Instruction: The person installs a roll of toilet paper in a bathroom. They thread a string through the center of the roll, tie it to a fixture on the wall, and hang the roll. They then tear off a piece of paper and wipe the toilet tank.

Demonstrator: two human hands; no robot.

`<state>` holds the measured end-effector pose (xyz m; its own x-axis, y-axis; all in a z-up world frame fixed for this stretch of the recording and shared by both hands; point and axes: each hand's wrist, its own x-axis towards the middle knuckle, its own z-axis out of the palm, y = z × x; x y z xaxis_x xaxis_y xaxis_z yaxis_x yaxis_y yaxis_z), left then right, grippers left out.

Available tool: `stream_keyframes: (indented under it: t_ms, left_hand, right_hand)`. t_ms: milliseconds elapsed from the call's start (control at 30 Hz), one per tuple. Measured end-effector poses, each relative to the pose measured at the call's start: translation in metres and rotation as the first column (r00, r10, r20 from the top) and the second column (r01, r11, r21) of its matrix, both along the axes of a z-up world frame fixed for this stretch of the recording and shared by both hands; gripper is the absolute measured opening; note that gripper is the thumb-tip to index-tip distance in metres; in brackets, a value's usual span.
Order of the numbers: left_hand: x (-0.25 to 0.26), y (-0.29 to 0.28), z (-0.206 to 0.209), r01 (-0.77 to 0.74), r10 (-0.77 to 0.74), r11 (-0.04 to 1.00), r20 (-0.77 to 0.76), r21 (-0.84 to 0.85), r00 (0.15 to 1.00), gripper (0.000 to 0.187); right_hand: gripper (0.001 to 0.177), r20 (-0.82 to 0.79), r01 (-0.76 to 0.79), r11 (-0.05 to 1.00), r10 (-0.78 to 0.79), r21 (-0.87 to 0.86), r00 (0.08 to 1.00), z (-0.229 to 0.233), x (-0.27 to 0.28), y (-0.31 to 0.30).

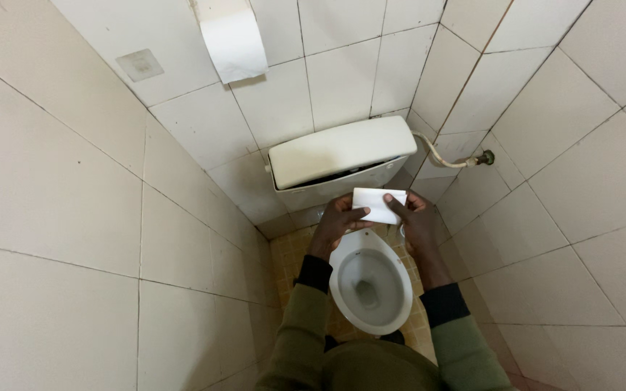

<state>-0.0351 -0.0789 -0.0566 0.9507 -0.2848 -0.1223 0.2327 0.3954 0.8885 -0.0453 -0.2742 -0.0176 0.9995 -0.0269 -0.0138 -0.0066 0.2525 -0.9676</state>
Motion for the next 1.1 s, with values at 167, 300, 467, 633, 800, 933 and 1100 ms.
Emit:
stream_keyframes:
  t_ms: [167, 300, 467, 633, 800, 933, 1100]
  left_hand:
    - [-0.002, 0.0, 0.002, -0.004, 0.005, 0.997, -0.016, 0.077, 1.0, 0.038]
    - [0.003, 0.002, -0.001, -0.043, 0.043, 0.997, 0.007, 0.061, 0.999, 0.032]
    - [-0.003, 0.006, -0.002, -0.14, 0.133, 0.987, 0.093, 0.072, 0.987, 0.038]
    - [-0.01, 0.008, 0.002, -0.053, 0.053, 0.995, -0.005, -0.083, 0.999, 0.034]
    - [-0.008, 0.01, -0.001, -0.034, 0.041, 0.995, 0.083, -0.089, 0.996, 0.033]
    - [-0.006, 0.01, -0.004, -0.082, 0.076, 0.995, 0.117, 0.05, 0.99, 0.028]
    - [-0.004, 0.006, -0.004, -0.305, 0.245, 0.936, 0.294, 0.177, 0.924, 0.03]
  right_hand:
    - [0.024, -0.059, 0.008, 0.991, 0.0, 0.136, 0.998, -0.006, 0.001, -0.003]
    - [0.022, -0.059, 0.007, 0.981, 0.005, 0.193, 0.998, -0.007, 0.0, -0.004]
    - [0.019, -0.069, 0.038, 0.974, -0.023, 0.225, 0.997, -0.01, -0.004, -0.007]
    - [0.023, -0.079, -0.021, 0.966, 0.043, 0.258, 0.996, -0.013, -0.003, -0.004]
    - [0.032, 0.207, -0.096, 0.988, 0.12, -0.12, 0.971, -0.005, -0.011, 0.002]
    - [0.028, 0.015, -0.136, 0.955, 0.145, -0.263, 0.989, 0.013, -0.021, 0.008]
    - [0.033, -0.054, -0.228, 0.915, 0.223, -0.332, 0.973, 0.022, -0.027, 0.014]
